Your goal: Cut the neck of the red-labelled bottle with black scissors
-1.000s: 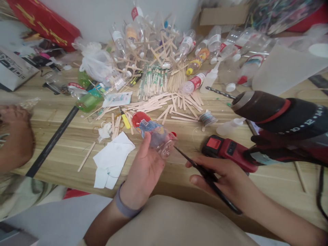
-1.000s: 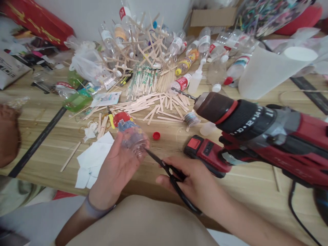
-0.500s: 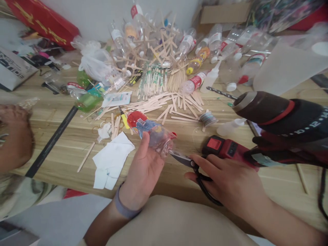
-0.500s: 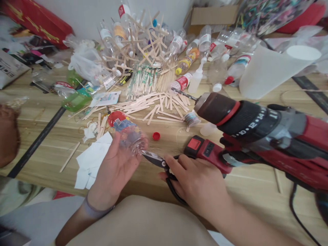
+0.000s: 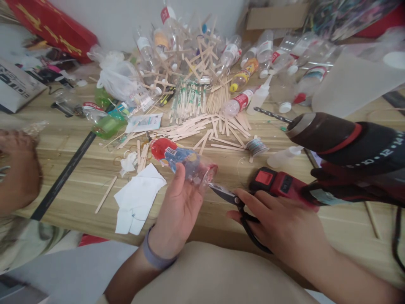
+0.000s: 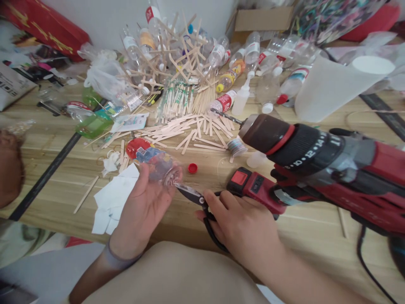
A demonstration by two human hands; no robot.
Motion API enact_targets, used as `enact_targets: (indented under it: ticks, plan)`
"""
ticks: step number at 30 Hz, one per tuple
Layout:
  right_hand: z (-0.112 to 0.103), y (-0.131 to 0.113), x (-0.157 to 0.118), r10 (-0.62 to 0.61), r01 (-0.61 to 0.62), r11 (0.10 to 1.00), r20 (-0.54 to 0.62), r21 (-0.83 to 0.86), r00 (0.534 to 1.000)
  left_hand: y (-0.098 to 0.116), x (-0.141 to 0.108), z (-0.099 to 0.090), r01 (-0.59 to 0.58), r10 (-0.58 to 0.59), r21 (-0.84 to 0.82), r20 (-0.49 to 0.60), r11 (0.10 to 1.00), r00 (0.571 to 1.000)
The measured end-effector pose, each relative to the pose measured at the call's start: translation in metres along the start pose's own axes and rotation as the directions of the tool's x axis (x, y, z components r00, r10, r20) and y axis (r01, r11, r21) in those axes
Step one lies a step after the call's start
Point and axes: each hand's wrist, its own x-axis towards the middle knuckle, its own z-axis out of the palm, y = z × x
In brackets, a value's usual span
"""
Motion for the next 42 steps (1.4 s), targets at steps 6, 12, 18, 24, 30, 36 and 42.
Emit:
enact_targets:
  ticks: [6,12,18,24,30,36,42]
  plan:
    - [0.001,-0.004,0.005,0.04,-0.04,0.999,-0.022,-0.035,0.999,-0.002,0.002,0.004,-0.038,0.038,0.003,-0.034,0.999,0.999]
    - [0.001,-0.004,0.01,0.047,-0.051,0.995,-0.047,-0.087,0.998,-0.005,0.004,0.007,-0.035,0.035,0.019,-0.037,0.999,0.999]
    - [0.004,-0.005,0.014,0.087,-0.091,0.993,-0.06,-0.074,0.994,-0.007,0.009,0.015,-0.021,0.02,-0.003,-0.101,1.0,0.995]
    - [0.005,-0.006,0.018,0.066,-0.078,0.987,-0.094,-0.138,0.993,-0.008,0.01,0.019,-0.019,0.016,-0.02,-0.115,1.0,0.993]
    - [0.005,-0.006,0.017,0.055,-0.063,0.983,-0.054,-0.17,0.997,-0.011,0.013,0.016,-0.022,0.02,-0.012,-0.133,1.0,0.991]
    - [0.013,0.0,0.013,0.223,-0.261,0.917,0.155,0.301,0.962,-0.007,0.017,0.011,0.024,-0.029,-0.051,-0.089,0.998,0.996]
    - [0.016,0.005,0.016,0.162,-0.465,0.361,0.437,0.808,0.885,0.0,0.018,0.013,0.093,-0.096,-0.089,-0.036,0.992,0.995]
